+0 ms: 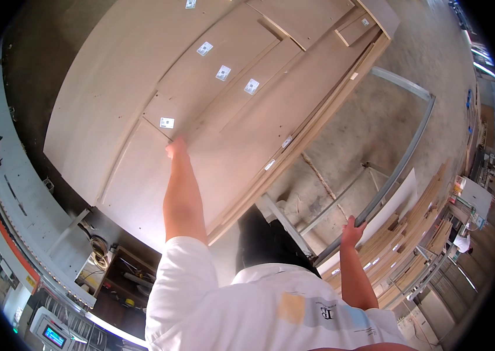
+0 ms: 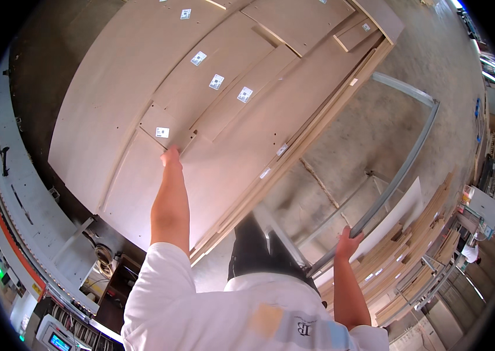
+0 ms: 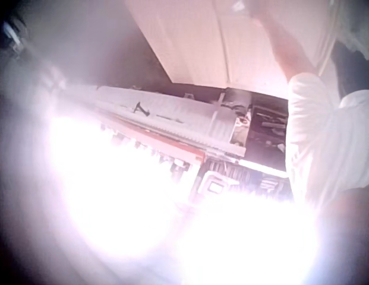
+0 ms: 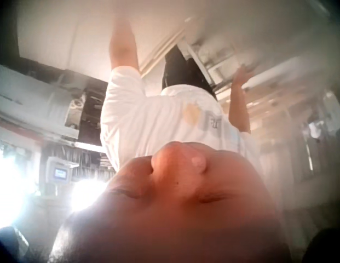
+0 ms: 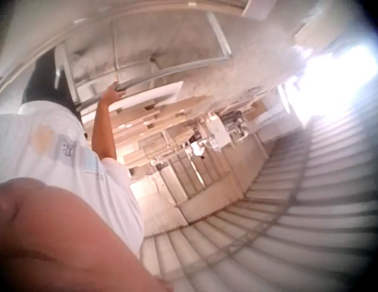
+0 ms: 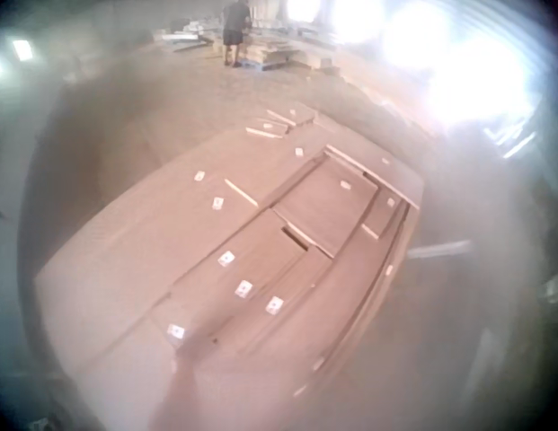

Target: The person repeatedly picks up large wooden panels and smaller wooden strips from a stack, carries them to a machine, and places them onto the machine's conveyor belt. The person then returns to the stack to retrieve more pieces, repeating this cycle throughout the clip.

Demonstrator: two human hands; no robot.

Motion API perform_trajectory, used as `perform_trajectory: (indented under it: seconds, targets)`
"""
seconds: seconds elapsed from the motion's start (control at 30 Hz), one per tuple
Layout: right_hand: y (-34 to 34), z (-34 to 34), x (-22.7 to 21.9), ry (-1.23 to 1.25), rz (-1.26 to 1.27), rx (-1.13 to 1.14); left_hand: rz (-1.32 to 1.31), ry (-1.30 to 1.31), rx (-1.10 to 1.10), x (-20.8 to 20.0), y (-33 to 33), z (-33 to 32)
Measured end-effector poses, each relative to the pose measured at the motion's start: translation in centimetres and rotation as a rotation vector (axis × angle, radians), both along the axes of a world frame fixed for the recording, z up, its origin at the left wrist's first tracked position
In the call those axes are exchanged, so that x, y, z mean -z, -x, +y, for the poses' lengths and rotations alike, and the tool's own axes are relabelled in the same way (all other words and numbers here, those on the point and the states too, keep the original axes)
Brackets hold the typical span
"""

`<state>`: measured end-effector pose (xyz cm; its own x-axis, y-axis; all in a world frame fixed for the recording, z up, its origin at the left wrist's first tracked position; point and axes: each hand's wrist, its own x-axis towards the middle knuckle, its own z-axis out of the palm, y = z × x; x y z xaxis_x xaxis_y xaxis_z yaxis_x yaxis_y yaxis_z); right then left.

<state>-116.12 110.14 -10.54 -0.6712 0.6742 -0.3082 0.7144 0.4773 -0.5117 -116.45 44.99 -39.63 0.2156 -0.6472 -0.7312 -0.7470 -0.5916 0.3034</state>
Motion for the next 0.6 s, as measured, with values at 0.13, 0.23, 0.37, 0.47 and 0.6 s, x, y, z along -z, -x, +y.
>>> perform_trajectory:
  seconds: [0.13,0.23,0.37,0.47,0.6]
  targets:
    - [0.4,-1.4,-0.6,0.001,0.049,0.027,-0.070,0.073,-0.222,-0.8,2.4,0.0]
    - [0.7,-0.6,0.0,0.005,0.079,0.019,0.015,0.095,-0.344,-0.4,1.9,0.1]
    - [0.2,-0.9,-0.4,-0.001,0.035,-0.003,0.513,0.029,-0.304,-3.9,0.4,0.5]
    - [-0.2,1.2,0.3,-0.030,-0.020,-0.078,0.621,0.161,-0.101,-4.6,-1.0,1.0]
    - [2.4,-0.3,-1.8,-0.450,0.092,-0.449,0.512,0.174,0.249,-10.0,-2.7,4.7]
